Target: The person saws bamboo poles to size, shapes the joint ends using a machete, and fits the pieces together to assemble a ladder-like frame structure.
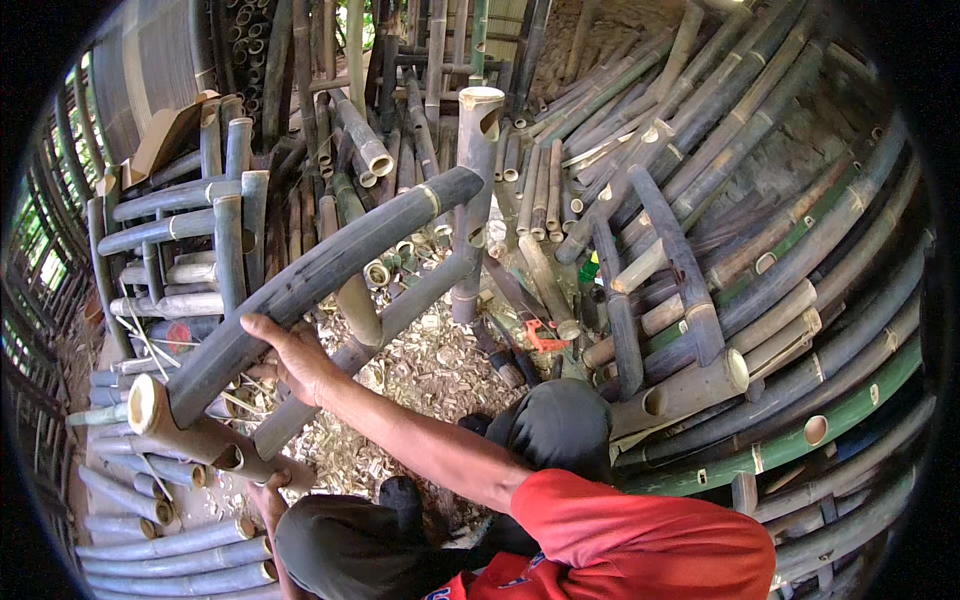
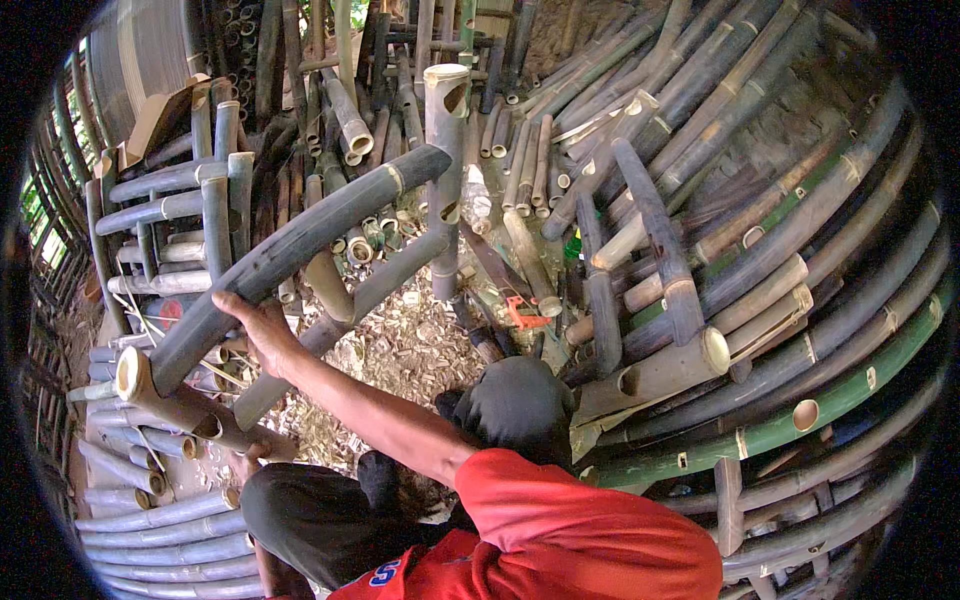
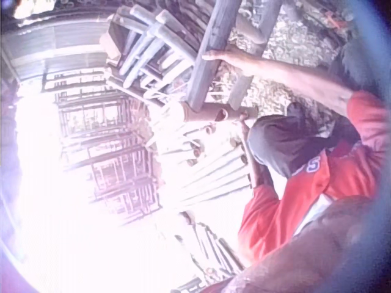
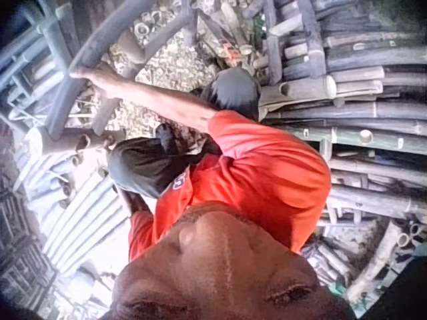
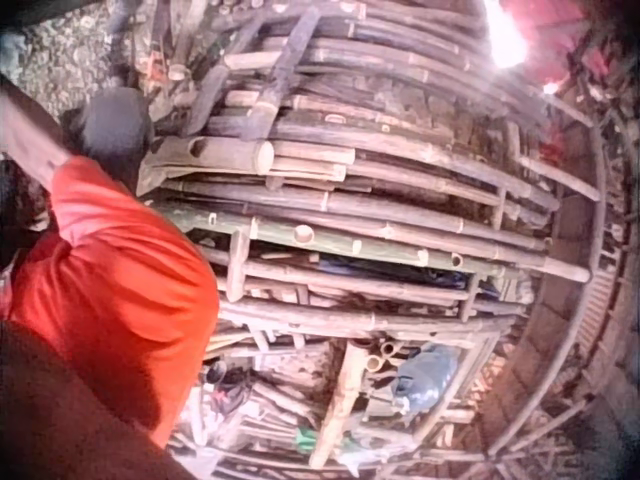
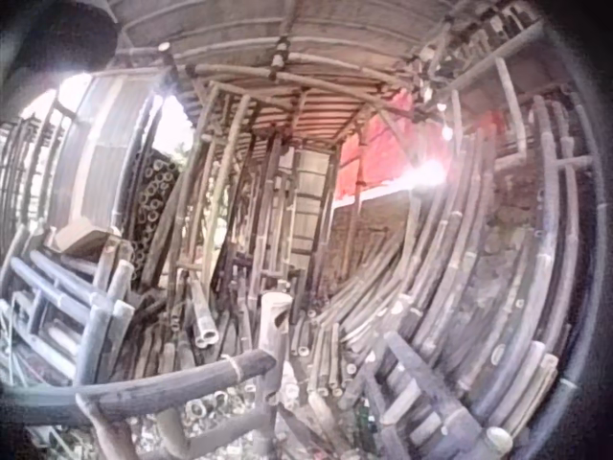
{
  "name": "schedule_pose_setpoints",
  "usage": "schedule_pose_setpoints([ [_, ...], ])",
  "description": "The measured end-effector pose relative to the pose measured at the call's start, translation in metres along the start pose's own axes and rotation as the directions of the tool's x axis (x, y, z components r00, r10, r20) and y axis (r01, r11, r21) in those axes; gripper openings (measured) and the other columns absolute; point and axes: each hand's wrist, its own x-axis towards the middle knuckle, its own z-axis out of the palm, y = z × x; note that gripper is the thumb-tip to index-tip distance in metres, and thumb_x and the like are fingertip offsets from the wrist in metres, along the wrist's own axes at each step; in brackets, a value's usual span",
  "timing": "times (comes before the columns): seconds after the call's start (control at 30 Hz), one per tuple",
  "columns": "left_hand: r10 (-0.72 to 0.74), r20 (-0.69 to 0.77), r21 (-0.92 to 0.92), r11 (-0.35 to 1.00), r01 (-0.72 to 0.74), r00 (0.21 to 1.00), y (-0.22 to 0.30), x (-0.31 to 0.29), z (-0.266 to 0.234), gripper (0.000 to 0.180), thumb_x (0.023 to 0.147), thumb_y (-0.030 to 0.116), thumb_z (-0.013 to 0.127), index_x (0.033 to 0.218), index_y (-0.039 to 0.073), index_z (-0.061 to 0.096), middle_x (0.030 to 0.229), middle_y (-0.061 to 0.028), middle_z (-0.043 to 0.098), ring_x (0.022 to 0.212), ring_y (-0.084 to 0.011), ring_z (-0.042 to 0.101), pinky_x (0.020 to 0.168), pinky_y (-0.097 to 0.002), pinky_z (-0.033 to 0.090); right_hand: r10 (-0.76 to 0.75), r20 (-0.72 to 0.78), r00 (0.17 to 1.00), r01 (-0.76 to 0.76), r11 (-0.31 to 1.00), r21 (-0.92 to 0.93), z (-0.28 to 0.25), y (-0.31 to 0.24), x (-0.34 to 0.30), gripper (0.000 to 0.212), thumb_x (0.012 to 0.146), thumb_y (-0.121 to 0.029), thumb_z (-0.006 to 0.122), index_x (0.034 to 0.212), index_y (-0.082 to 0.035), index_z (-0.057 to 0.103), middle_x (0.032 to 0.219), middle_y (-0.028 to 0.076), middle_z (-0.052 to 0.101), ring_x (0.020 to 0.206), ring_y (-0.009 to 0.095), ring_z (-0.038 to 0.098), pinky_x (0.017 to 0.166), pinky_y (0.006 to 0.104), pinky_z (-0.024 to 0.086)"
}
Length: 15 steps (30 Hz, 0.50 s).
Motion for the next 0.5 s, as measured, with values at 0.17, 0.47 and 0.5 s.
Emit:
schedule_pose_setpoints([
  [0.17, -0.011, 0.205, 0.014, 1.0, 0.008, 0.979, 0.0, 0.024, -0.045, 0.069, 0.069, 0.013, 0.077, 0.134, 0.001, 0.055, 0.121, -0.013, 0.062, 0.107, -0.0275, 0.059, 0.097, -0.0397, 0.048, 0.14, 0.045, 0.989, -0.144, 0.983, 0.111, 0.0, -0.007, 0.004, 0.069, 0.085, -0.036, 0.086, 0.136, -0.005, 0.05, 0.13, 0.014, 0.061, 0.117, 0.032, 0.066, 0.093, 0.0525, 0.062],
  [0.47, 0.787, 0.2, 0.62, 0.36, -0.697, 0.584, 0.332, 0.028, 0.131, 0.053, 0.095, 0.026, 0.07, 0.141, 0.003, 0.057, 0.14, -0.0174, 0.059, 0.132, -0.0311, 0.053, 0.114, -0.0449, 0.037, 0.679, 0.016, 0.734, -0.416, 0.467, -0.78, -0.033, -0.091, -0.015, 0.062, 0.094, -0.046, 0.074, 0.133, -0.002, 0.056, 0.116, 0.018, 0.068, 0.091, 0.033, 0.074, 0.069, 0.0438, 0.066],
  [0.5, 0.761, 0.336, 0.693, 0.199, -0.693, 0.555, 0.345, 0.035, 0.164, 0.054, 0.093, 0.028, 0.072, 0.14, 0.004, 0.058, 0.139, -0.0187, 0.06, 0.132, -0.0325, 0.054, 0.114, -0.0455, 0.038, 0.789, -0.058, 0.611, -0.248, 0.121, -0.961, -0.039, -0.112, -0.011, 0.057, 0.095, -0.046, 0.072, 0.129, -0.001, 0.062, 0.113, 0.02, 0.072, 0.089, 0.031, 0.076, 0.068, 0.0423, 0.066],
])
